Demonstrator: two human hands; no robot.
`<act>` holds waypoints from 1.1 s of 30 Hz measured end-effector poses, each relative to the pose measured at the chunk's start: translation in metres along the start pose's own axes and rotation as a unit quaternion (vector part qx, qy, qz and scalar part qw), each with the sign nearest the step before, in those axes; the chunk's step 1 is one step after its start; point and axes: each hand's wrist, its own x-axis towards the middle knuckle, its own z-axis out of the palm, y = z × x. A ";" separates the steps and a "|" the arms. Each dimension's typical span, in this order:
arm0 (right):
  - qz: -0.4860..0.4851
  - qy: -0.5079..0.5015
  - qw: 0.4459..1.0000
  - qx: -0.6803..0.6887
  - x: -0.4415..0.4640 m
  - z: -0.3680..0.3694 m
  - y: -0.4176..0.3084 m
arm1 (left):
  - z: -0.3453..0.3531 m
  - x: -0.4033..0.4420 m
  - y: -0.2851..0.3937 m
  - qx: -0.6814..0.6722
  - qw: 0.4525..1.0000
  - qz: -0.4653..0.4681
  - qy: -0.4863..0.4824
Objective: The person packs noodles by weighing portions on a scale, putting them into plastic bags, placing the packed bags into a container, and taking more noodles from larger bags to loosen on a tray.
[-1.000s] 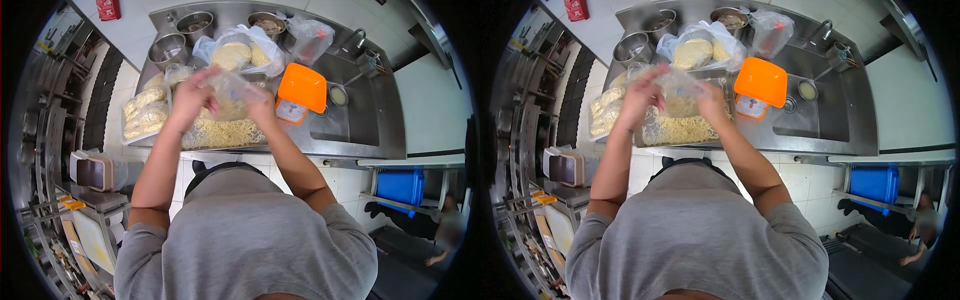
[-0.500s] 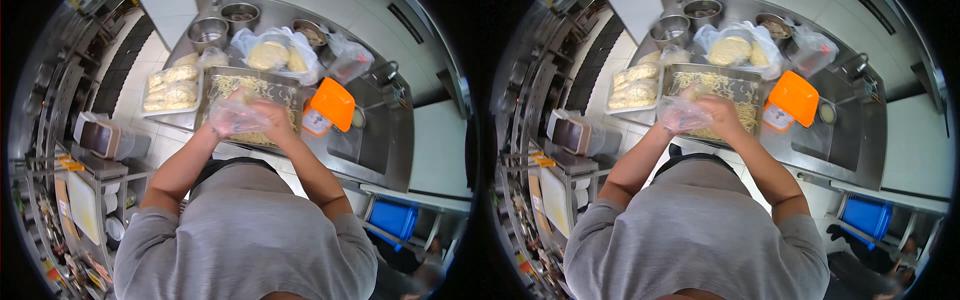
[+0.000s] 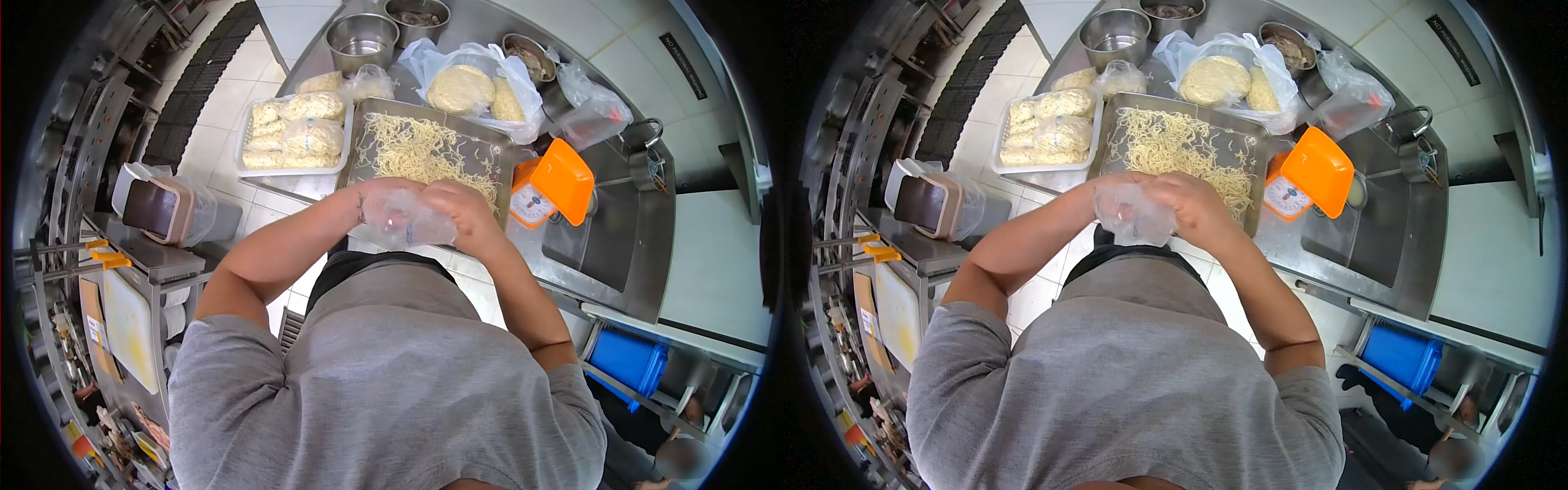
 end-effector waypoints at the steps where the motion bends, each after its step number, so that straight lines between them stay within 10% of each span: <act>1: 0.036 0.031 0.999 -0.026 -0.001 0.006 0.005 | 0.008 -0.005 0.002 0.012 0.998 0.042 0.040; 3: 0.179 0.100 0.979 0.018 0.007 0.007 0.005 | 0.048 -0.004 0.044 -0.296 0.933 -0.052 0.196; 5: 0.375 0.176 0.896 0.161 0.027 0.003 -0.001 | 0.047 -0.004 0.052 -0.189 0.953 -0.013 0.236; 8: 0.382 0.300 0.844 0.227 0.050 0.015 0.006 | 0.035 -0.015 0.051 -0.088 0.962 0.040 0.255; 11: 0.163 0.400 0.899 -0.075 0.072 0.043 0.020 | 0.028 -0.035 0.069 0.022 0.967 0.070 0.242; 14: 0.202 0.241 0.933 -0.177 0.081 0.046 0.017 | 0.003 -0.053 0.077 0.094 0.976 0.050 0.190; 17: 0.272 0.238 0.913 -0.191 0.090 0.057 0.021 | -0.030 -0.065 0.083 -0.130 0.989 0.023 0.061; 20: 0.317 0.267 0.879 -0.235 0.114 0.059 0.010 | -0.012 -0.082 0.127 -0.146 0.972 -0.128 0.133; 23: 0.183 0.248 0.914 -0.265 0.123 0.082 0.000 | -0.013 -0.082 0.139 -0.231 0.953 -0.109 0.160; 33: 0.337 0.313 0.858 0.230 0.166 0.090 -0.035 | -0.061 -0.120 0.129 -0.035 0.971 0.111 0.210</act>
